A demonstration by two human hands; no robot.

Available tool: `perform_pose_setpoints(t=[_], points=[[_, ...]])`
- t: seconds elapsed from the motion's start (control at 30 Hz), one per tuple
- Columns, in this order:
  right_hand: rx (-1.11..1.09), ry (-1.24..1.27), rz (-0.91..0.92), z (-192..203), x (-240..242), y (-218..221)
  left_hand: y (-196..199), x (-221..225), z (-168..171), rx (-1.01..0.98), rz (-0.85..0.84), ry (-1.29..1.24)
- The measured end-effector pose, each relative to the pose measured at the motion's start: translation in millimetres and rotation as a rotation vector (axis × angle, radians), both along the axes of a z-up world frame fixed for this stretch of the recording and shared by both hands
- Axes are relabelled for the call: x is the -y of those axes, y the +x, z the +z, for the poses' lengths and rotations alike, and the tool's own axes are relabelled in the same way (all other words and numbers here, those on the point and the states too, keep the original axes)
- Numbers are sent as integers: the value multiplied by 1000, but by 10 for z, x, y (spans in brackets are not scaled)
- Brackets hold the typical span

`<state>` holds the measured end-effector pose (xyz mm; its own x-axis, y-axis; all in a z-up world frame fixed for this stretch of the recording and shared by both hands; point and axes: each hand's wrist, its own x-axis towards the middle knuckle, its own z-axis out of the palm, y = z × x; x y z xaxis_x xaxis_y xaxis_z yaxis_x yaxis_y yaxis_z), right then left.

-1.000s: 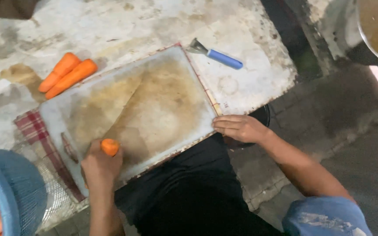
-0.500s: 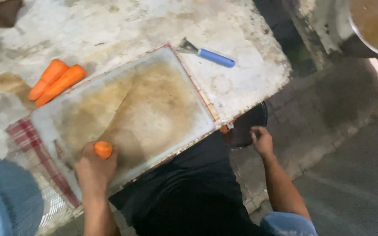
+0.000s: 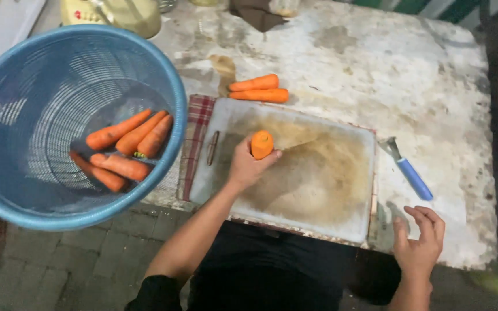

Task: Peeling and trimming carrots using a hand peeler and a knife on a cutting board.

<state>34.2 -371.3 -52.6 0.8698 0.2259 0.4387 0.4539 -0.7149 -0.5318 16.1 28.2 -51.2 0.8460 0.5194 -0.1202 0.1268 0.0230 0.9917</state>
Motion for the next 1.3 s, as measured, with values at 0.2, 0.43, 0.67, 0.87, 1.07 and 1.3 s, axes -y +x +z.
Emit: perform_pose_setpoints(t=[0.2, 0.43, 0.67, 0.87, 1.07, 1.3], points=[[-66, -146, -129, -1, -212, 630, 4, -110, 373, 414, 59, -527], [-367, -354, -189, -137, -39, 1068, 12, -205, 309, 344, 284, -1051], [-587, 369, -432, -123, -165, 998, 16, -320, 32, 38, 335, -757], [-648, 1155, -217, 236, -891, 535, 654, -698, 115, -18, -111, 464], [-561, 1154, -143, -248, -1216, 488, 1364, -633, 647, -214, -330, -123], [-392, 1091, -67, -621, -1057, 529, 1881, -465, 188, -59, -266, -718]])
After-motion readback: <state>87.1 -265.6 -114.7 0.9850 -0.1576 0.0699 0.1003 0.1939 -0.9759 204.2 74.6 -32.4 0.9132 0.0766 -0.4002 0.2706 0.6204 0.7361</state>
